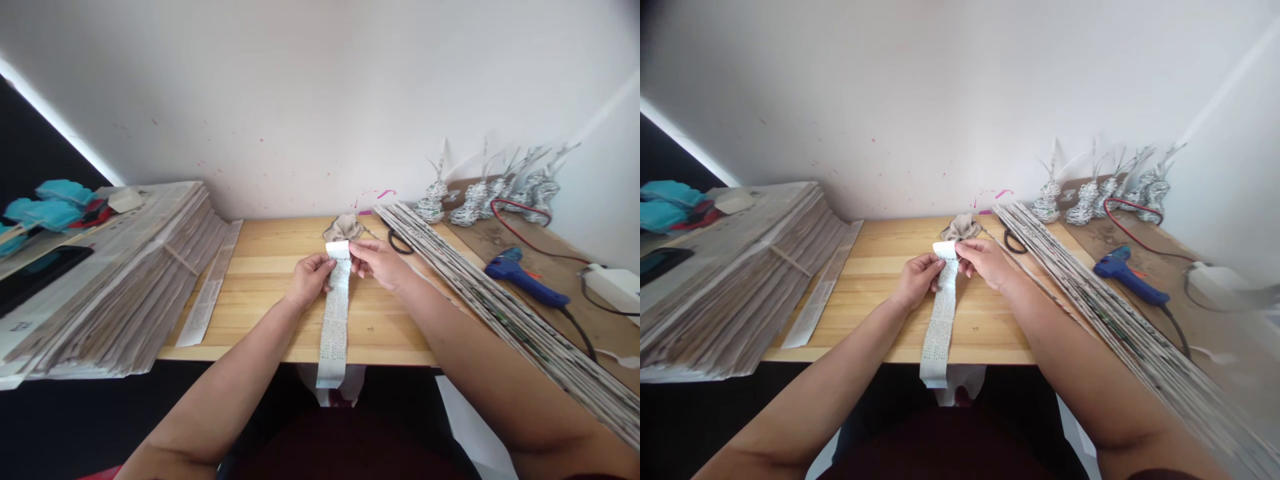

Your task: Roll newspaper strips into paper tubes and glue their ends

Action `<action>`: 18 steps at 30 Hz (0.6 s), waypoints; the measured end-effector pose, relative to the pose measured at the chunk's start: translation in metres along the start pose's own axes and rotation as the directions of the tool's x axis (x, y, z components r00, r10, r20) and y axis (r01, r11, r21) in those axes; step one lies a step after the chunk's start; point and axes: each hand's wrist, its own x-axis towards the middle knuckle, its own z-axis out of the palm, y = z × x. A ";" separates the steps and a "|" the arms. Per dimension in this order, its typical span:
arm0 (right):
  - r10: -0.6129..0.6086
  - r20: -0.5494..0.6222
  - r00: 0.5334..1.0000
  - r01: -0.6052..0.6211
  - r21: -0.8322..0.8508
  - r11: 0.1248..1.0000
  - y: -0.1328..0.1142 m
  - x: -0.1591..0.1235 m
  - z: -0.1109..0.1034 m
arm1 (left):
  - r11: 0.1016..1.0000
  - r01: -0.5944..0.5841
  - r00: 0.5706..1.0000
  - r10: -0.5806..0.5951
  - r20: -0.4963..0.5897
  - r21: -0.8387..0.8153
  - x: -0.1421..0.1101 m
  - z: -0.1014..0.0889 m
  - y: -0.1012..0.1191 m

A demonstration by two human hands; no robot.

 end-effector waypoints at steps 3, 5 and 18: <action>0.019 -0.010 1.000 -0.018 0.031 0.999 0.000 0.000 0.001 | 1.000 -0.001 1.000 0.001 0.007 0.004 0.000 -0.001 0.000; 0.019 -0.024 1.000 -0.018 0.028 0.999 -0.001 0.000 0.002 | 1.000 0.003 1.000 -0.003 0.013 0.003 0.000 -0.001 0.000; 0.024 -0.026 0.999 -0.024 0.025 0.999 0.000 0.000 0.002 | 1.000 0.005 0.999 -0.004 0.044 -0.031 0.002 -0.002 -0.001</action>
